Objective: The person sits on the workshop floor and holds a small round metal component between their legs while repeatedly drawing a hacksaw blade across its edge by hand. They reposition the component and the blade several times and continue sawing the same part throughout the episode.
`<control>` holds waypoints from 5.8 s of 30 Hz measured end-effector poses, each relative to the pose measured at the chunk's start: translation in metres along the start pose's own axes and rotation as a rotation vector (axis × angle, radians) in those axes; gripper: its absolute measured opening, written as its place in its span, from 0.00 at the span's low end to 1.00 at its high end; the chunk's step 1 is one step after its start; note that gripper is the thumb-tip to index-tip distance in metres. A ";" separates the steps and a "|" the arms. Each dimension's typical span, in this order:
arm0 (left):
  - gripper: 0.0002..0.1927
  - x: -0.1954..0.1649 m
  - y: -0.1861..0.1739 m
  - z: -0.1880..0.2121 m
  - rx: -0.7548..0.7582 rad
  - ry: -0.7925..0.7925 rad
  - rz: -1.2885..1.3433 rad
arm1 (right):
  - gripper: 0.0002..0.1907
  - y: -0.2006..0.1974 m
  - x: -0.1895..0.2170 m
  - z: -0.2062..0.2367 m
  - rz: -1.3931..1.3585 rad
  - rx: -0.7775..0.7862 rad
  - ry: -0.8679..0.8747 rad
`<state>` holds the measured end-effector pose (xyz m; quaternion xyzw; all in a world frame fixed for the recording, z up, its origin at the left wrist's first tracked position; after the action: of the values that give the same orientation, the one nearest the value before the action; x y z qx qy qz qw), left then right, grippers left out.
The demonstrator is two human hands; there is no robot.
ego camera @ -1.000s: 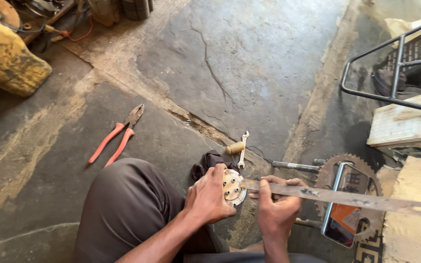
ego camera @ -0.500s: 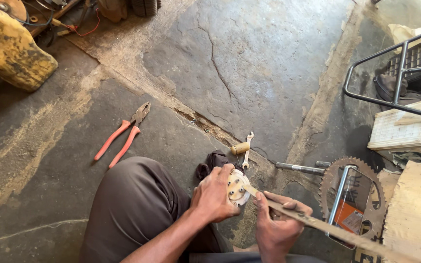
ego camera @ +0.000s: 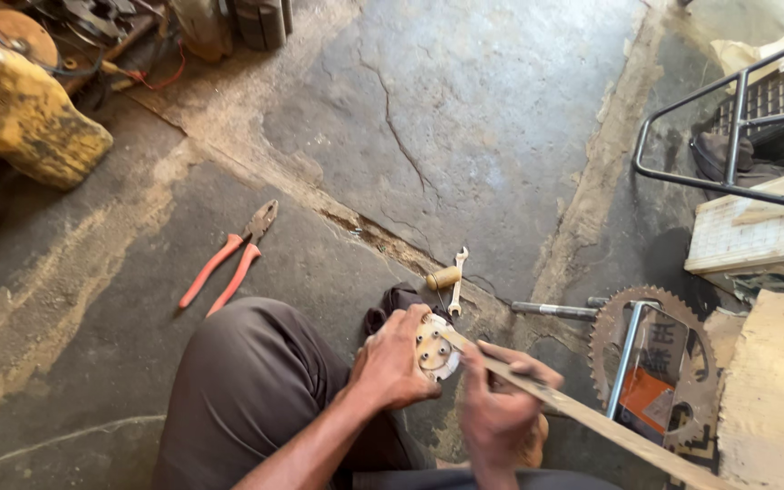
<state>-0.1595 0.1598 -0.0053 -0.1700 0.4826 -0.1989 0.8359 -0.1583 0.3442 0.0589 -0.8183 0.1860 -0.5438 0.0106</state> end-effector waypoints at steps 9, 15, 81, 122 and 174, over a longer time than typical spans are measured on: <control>0.52 0.000 0.001 -0.003 -0.034 0.016 0.033 | 0.28 -0.003 0.004 0.000 0.202 0.061 -0.040; 0.51 0.002 -0.001 -0.003 -0.020 -0.015 0.039 | 0.29 -0.007 0.022 -0.008 0.188 0.037 -0.182; 0.48 -0.013 0.003 0.001 0.038 0.082 -0.033 | 0.16 -0.025 -0.001 0.018 0.365 0.099 -0.038; 0.48 -0.017 -0.005 -0.001 0.036 0.155 0.014 | 0.15 -0.021 -0.020 0.023 -0.173 0.044 0.037; 0.50 -0.023 -0.004 -0.002 0.046 0.227 0.011 | 0.15 -0.022 -0.023 0.031 -0.133 0.012 0.054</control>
<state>-0.1719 0.1672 0.0128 -0.1245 0.5704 -0.2234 0.7805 -0.1320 0.3657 0.0309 -0.8137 0.1280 -0.5665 -0.0258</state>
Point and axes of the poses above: each hand's wrist, its own z-axis away from the middle knuckle, its own y-axis out of the palm, x = y × z, the point moved 10 cm from there along -z, towards the middle knuckle, and after that the axes turned 6 degrees about -y, right-handed, at the moved point
